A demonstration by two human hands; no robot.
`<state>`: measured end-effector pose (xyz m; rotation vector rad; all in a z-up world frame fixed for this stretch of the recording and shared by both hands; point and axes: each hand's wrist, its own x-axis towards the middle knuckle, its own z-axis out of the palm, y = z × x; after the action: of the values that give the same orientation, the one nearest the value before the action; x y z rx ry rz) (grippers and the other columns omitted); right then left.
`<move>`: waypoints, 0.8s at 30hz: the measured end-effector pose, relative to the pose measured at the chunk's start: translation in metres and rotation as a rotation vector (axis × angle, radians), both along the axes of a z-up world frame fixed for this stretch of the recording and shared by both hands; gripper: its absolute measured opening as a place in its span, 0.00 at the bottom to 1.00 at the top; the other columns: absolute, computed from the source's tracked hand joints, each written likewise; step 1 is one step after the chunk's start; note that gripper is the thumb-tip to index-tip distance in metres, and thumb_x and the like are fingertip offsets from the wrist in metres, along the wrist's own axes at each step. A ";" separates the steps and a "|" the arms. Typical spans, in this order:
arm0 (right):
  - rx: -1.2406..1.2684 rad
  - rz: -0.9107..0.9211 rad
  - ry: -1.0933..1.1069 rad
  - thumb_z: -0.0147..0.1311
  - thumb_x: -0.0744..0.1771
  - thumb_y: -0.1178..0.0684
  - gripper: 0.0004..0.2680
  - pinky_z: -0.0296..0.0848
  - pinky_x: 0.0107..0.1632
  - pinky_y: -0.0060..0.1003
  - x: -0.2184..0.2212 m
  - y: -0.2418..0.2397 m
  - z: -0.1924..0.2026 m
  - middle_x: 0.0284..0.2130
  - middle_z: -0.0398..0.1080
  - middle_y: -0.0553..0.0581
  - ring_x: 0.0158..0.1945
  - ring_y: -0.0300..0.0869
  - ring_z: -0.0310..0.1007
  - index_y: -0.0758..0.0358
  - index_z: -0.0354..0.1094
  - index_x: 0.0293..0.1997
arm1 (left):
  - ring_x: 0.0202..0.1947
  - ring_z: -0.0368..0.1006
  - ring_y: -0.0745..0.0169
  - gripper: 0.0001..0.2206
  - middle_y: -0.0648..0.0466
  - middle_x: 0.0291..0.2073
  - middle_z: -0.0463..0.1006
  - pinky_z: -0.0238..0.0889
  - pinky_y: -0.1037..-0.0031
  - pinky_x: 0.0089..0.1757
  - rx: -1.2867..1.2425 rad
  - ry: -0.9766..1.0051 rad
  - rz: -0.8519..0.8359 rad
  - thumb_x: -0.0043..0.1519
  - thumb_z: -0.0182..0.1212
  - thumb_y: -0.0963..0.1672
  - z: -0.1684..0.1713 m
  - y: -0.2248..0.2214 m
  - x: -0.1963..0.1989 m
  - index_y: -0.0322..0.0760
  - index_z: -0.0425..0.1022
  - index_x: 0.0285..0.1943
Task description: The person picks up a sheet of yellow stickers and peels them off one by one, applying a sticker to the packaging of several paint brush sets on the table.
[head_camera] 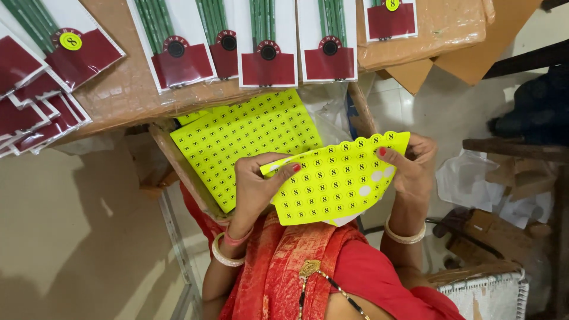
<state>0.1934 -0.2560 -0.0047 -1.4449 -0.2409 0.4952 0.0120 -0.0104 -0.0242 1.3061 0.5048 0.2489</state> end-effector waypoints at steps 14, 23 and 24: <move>-0.355 0.137 -0.948 0.70 0.59 0.56 0.14 0.77 0.58 0.42 -0.019 0.084 0.105 0.53 0.69 0.55 0.60 0.46 0.70 0.60 0.74 0.46 | 0.21 0.67 0.82 0.11 0.56 0.24 0.82 0.57 0.82 0.24 -0.083 0.060 -0.065 0.66 0.64 0.43 0.009 -0.016 -0.005 0.24 0.83 0.45; -0.287 0.556 -1.343 0.72 0.61 0.60 0.07 0.74 0.60 0.49 -0.023 0.112 0.090 0.53 0.73 0.58 0.59 0.54 0.71 0.61 0.78 0.39 | 0.27 0.72 0.81 0.11 0.57 0.30 0.84 0.64 0.82 0.28 -0.140 -0.015 -0.091 0.67 0.60 0.41 0.011 -0.017 -0.009 0.24 0.81 0.51; -0.281 0.552 -1.360 0.72 0.62 0.60 0.07 0.74 0.61 0.50 -0.023 0.113 0.089 0.52 0.73 0.57 0.59 0.53 0.72 0.61 0.79 0.39 | 0.27 0.73 0.80 0.10 0.57 0.30 0.84 0.65 0.82 0.29 -0.156 -0.024 -0.093 0.67 0.59 0.40 0.010 -0.017 -0.009 0.23 0.80 0.51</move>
<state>0.1705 -0.1432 0.0845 -1.7917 -1.7301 -0.1216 0.0032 -0.0274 -0.0140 1.1698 0.4334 0.1441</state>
